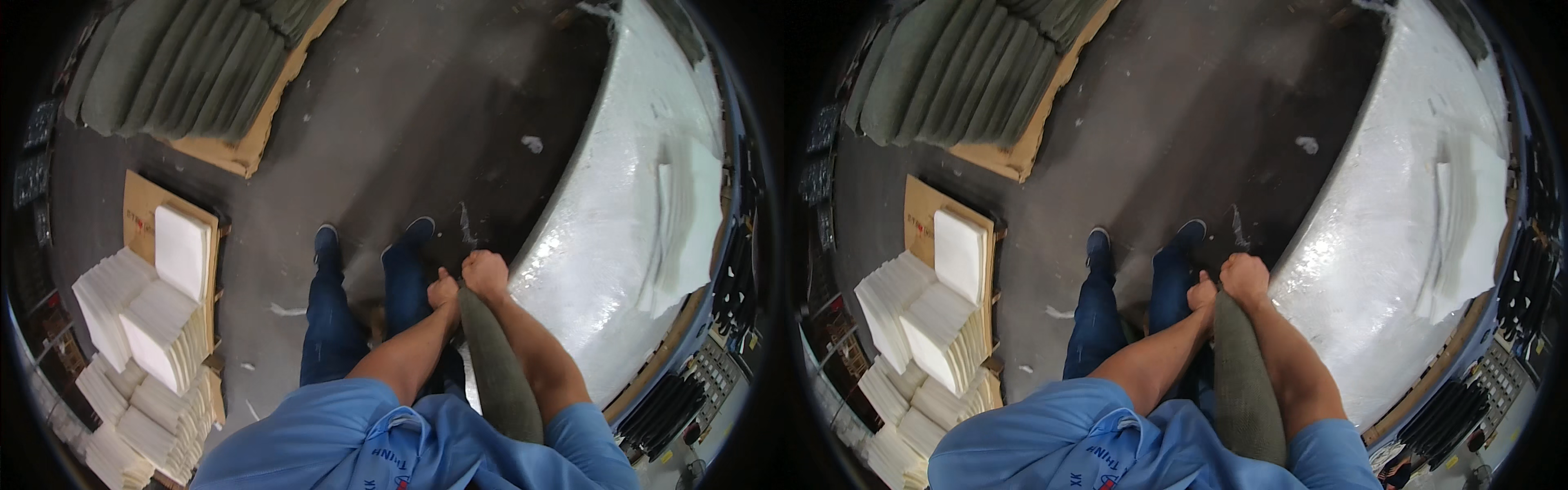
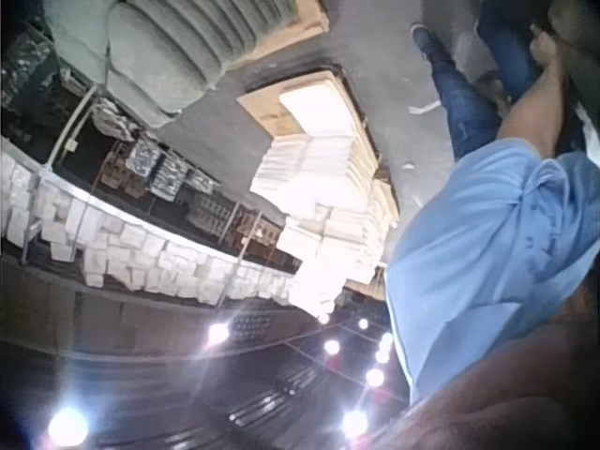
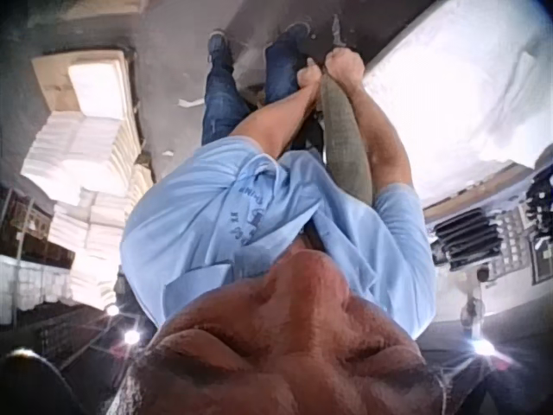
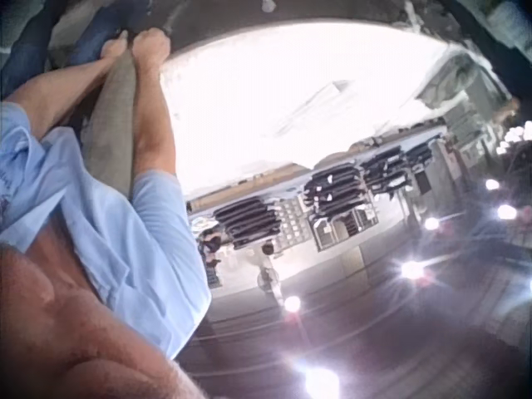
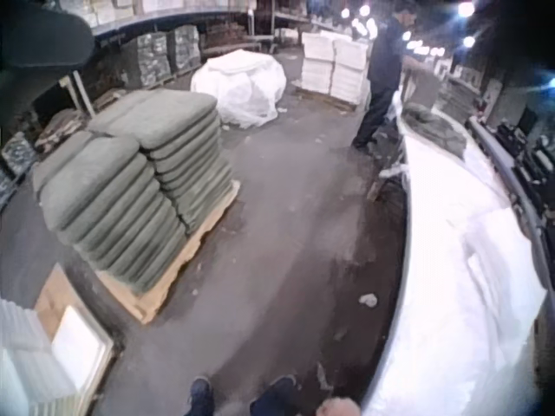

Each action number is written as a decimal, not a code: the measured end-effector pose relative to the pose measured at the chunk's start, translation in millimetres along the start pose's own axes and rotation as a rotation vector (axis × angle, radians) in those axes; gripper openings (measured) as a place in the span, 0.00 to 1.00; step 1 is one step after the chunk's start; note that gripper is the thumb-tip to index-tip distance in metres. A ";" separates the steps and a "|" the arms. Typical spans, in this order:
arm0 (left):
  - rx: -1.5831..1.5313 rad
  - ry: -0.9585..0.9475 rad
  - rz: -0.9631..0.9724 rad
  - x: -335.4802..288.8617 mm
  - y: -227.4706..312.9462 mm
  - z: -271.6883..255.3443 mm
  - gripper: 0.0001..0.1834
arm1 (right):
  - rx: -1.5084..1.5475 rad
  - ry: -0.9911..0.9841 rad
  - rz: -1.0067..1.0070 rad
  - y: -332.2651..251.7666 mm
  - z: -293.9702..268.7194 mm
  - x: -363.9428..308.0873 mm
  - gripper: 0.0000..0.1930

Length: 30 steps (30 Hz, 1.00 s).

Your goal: The person repeatedly folds a single piece of gray fabric on a plastic-covered workbench. They align the edges, fold the fabric in half, and smooth it with their hands. The person repeats this folding and smoothing process multiple times throughout the clip.

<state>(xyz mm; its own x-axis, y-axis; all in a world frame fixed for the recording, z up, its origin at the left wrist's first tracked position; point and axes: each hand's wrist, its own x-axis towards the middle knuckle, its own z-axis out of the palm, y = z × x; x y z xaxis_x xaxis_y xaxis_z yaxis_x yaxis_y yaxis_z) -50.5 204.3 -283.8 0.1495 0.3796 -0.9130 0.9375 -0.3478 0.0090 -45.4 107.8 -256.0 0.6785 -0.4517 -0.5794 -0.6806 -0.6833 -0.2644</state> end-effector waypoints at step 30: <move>0.923 -1.735 1.518 -441.6 44.3 -22.7 0.58 | 0.687 2.298 0.463 107.1 -357.3 -280.1 0.29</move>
<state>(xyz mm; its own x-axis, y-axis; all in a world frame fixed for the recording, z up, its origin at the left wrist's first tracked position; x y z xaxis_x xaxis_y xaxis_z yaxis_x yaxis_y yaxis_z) -67.9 40.7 129.0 -0.4289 -0.8899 0.1552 0.1214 0.1135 0.9861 -209.6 -43.9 153.4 -0.6840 -0.4133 0.6011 -0.4453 -0.4161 -0.7928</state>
